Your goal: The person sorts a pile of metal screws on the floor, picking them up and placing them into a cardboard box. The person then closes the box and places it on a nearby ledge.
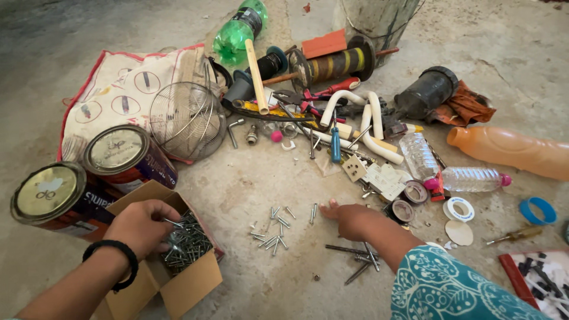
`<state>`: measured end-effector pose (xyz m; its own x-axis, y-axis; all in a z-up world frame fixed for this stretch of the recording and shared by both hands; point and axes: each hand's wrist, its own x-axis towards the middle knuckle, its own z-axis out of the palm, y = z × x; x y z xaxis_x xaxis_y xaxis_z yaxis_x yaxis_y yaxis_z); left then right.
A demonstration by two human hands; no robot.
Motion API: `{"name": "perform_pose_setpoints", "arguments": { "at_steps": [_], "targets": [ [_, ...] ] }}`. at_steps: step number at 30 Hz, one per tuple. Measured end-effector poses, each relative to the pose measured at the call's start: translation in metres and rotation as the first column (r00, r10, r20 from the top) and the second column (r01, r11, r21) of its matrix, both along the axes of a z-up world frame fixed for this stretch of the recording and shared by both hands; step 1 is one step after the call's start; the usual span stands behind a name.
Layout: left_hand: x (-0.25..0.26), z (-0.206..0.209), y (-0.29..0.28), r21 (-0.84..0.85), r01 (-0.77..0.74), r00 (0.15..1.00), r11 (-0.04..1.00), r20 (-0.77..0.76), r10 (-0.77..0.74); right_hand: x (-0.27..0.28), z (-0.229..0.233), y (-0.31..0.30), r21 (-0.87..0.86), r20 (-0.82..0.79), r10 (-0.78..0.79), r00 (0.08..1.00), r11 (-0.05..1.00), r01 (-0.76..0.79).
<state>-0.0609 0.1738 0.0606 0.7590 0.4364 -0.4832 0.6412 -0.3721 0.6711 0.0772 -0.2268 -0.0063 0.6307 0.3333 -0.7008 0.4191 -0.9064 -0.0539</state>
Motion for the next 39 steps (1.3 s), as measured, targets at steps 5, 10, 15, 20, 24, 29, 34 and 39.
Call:
{"name": "perform_pose_setpoints", "arguments": {
  "at_steps": [5,10,15,20,24,29,34,39],
  "targets": [
    [0.003,0.008,-0.006,0.090,0.016,0.999,0.996,-0.039,-0.012,0.006,-0.012,-0.008,0.053,0.019,0.012,1.000,0.999,-0.013],
    [0.007,0.020,-0.019,0.236,0.051,0.998,0.970,-0.057,-0.039,0.006,-0.009,-0.010,0.079,0.027,-0.018,0.999,0.997,0.016],
    [0.009,0.013,-0.035,0.523,0.133,0.916,0.842,0.259,-0.306,0.006,-0.006,-0.010,0.100,0.026,-0.037,0.999,0.994,0.034],
    [0.013,-0.010,-0.094,0.702,0.344,0.682,0.624,0.270,-0.680,0.004,-0.001,-0.011,0.100,0.009,-0.072,0.997,0.992,0.070],
    [0.029,-0.026,-0.146,0.352,0.600,0.795,0.719,-0.165,-0.583,0.005,-0.006,-0.012,0.136,0.010,-0.075,0.997,0.988,0.073],
    [0.028,-0.067,-0.181,0.368,0.573,0.818,0.732,-0.313,-0.482,0.010,-0.015,-0.016,0.162,0.037,-0.050,0.998,0.986,0.043],
    [0.007,-0.131,-0.206,0.484,0.132,0.967,0.865,0.128,-0.219,0.014,-0.014,-0.012,0.157,0.059,-0.063,0.996,0.986,0.053],
    [0.010,-0.159,-0.243,0.524,-0.048,0.954,0.850,0.276,-0.116,0.003,0.004,-0.007,0.132,0.061,-0.074,0.995,0.989,0.065]
  ]
}}
